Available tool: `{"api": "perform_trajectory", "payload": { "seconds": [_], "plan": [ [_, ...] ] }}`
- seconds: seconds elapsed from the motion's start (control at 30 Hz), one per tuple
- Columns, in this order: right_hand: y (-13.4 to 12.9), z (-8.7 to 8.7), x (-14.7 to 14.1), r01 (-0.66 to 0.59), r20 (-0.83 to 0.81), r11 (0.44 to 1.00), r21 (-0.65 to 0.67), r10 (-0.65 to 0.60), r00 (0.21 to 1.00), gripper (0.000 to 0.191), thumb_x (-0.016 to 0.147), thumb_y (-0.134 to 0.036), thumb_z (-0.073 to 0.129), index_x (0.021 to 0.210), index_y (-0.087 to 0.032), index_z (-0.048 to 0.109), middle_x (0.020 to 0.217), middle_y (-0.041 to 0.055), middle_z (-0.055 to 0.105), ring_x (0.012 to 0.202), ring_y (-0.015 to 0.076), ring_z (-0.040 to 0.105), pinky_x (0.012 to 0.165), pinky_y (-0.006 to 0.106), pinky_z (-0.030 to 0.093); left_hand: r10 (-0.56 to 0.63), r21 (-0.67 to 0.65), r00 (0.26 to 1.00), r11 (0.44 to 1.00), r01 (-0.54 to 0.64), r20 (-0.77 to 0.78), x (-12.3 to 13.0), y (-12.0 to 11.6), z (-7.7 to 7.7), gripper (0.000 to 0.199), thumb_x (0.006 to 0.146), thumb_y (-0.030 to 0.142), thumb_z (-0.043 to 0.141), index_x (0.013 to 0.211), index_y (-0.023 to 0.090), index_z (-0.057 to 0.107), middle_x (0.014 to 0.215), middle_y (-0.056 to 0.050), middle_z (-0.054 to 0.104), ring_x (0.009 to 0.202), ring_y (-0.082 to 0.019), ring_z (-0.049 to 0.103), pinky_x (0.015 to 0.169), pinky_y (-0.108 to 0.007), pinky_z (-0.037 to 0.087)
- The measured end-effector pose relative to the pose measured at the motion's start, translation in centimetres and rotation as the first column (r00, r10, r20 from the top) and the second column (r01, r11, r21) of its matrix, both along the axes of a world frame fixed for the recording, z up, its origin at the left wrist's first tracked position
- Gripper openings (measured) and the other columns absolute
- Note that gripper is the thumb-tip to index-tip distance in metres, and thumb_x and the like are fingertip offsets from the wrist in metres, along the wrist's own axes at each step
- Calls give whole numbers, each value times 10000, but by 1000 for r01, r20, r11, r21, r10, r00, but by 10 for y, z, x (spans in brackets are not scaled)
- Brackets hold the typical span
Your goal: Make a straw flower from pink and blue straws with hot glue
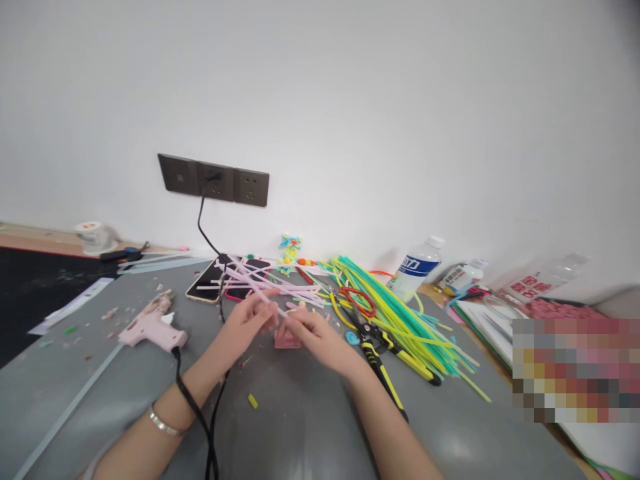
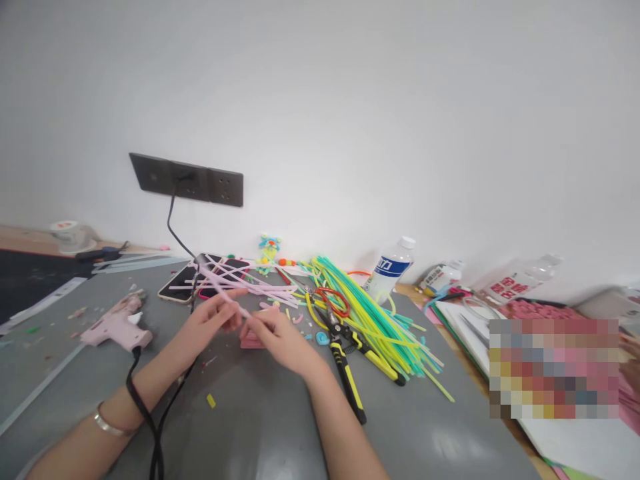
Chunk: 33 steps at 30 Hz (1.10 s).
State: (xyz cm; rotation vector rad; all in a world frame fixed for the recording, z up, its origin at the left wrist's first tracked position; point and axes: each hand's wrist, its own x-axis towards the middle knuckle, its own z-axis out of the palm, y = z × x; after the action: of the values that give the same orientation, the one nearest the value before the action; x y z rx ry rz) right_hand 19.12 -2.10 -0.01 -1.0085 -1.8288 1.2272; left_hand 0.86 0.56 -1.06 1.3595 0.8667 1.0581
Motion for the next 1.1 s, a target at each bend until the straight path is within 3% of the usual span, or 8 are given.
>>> {"api": "perform_trajectory", "payload": {
  "seconds": [0.1,0.2,0.3,0.4,0.5,0.63,0.87,1.1],
  "plan": [
    [-3,4,3,-39,35,998,-40,40,999,520,952,-550,447,760,-140,704,631,4,545,584,115,455,574,238,373,54,-83,987,996,-42,150,-1,1,2,440,765,547,703,895,127,727,560,25,553,522,-93,472,513,-204,386],
    [2,2,12,43,-27,997,-58,-45,999,519,936,-562,470,807,-137,738,496,-51,379,474,88,310,477,230,249,169,-145,936,981,-129,310,0,0,6,419,692,546,776,717,131,718,549,19,555,535,-87,490,517,-191,407],
    [11,-4,21,161,-226,977,-138,-189,956,518,864,-625,544,733,-143,677,460,-91,251,427,70,180,439,239,148,261,-198,873,961,-194,413,0,0,12,405,610,512,847,706,137,727,605,-10,635,604,-111,572,573,-204,481],
    [18,-6,24,243,-390,942,-231,-318,864,523,766,-630,669,566,-189,473,459,-103,222,413,53,143,426,235,113,269,-219,870,957,-192,413,-1,1,13,413,602,495,859,767,130,754,701,-52,716,688,-142,644,654,-235,542],
    [20,-2,24,211,-552,936,-282,-338,762,571,742,-583,727,542,-204,350,456,-112,210,396,42,139,413,223,130,224,-232,898,962,-142,380,-1,1,11,426,609,491,858,815,130,765,723,-64,745,667,-148,672,643,-241,558],
    [15,7,21,118,-706,954,-277,-286,648,480,726,-546,765,651,-195,447,536,-89,390,406,38,260,432,198,251,167,-239,926,967,-87,339,-1,-1,9,438,634,509,838,833,124,767,714,-74,759,653,-161,696,638,-246,569],
    [10,-3,11,46,-640,962,-271,-215,738,276,809,-419,727,946,-223,589,729,-16,621,562,102,528,524,220,414,74,-220,948,976,-4,309,1,-3,8,435,672,514,813,874,131,775,808,-100,791,749,-178,727,713,-252,580],
    [44,-13,24,392,-540,911,-131,-397,742,239,791,-408,695,924,-209,694,825,33,681,656,143,571,638,280,485,-19,-243,970,967,79,241,1,3,4,473,704,509,790,984,129,759,1005,-148,784,861,-230,747,740,-281,583]
  ]
}}
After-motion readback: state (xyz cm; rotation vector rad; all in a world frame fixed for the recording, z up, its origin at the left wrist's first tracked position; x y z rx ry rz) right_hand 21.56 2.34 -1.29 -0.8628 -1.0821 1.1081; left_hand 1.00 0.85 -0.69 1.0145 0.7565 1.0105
